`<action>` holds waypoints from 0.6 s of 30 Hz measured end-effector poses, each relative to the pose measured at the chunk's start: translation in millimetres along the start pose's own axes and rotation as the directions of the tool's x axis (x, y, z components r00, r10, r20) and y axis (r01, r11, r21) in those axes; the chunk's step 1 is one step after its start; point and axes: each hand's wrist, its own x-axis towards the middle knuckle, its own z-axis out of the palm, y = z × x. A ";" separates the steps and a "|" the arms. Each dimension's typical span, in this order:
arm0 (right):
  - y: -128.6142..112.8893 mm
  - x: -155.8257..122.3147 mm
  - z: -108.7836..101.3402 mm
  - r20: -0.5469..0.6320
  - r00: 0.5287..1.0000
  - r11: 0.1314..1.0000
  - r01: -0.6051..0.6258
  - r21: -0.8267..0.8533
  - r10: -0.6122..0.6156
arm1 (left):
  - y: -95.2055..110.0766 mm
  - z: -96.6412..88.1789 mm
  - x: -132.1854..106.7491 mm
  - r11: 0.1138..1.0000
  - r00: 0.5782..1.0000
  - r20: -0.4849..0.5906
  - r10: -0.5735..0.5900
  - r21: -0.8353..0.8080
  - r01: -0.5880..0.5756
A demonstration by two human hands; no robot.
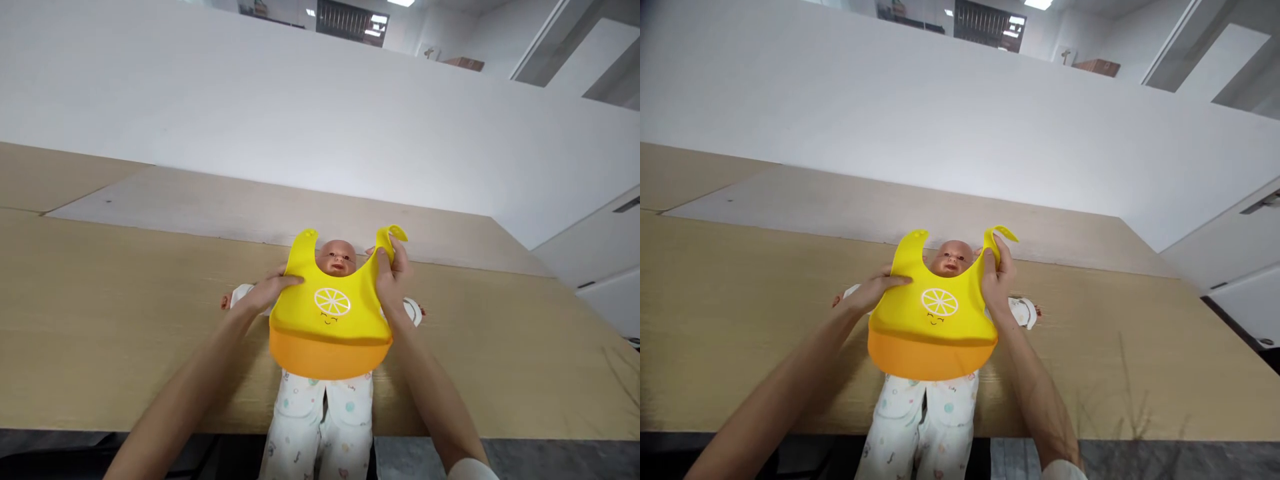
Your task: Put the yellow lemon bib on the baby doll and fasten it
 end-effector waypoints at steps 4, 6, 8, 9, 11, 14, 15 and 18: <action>37.7 8.9 6.5 0.032 0.999 0.988 -0.023 -0.156 0.028 | -11.9 -6.7 34.6 0.999 0.999 -0.015 -0.035 0.020 0.035; 51.4 10.2 8.2 0.075 0.994 0.974 -0.066 -0.217 0.084 | -20.1 -9.2 48.2 0.999 0.999 0.018 -0.034 -0.025 0.034; 56.1 10.5 7.9 0.122 0.984 0.959 -0.095 -0.267 0.131 | -25.1 -10.3 55.9 0.996 0.998 0.060 -0.031 -0.076 0.036; 55.4 10.8 7.0 0.141 0.977 0.951 -0.112 -0.288 0.158 | -25.7 -10.1 57.9 0.994 0.995 0.086 -0.039 -0.098 0.048; 51.1 12.3 4.2 0.173 0.962 0.933 -0.148 -0.329 0.213 | -24.3 -7.5 60.3 0.988 0.989 0.136 -0.054 -0.139 0.073; 46.2 16.7 -0.7 0.227 0.933 0.897 -0.168 -0.410 0.278 | -20.6 0.6 63.6 0.981 0.980 0.189 -0.068 -0.168 0.100; 46.5 18.4 -2.2 0.244 0.924 0.876 -0.161 -0.454 0.296 | -20.2 3.8 65.1 0.979 0.975 0.206 -0.079 -0.170 0.115; 52.6 23.4 -6.6 0.271 0.894 0.798 -0.139 -0.587 0.356 | -22.7 11.3 69.9 0.968 0.963 0.236 -0.130 -0.180 0.175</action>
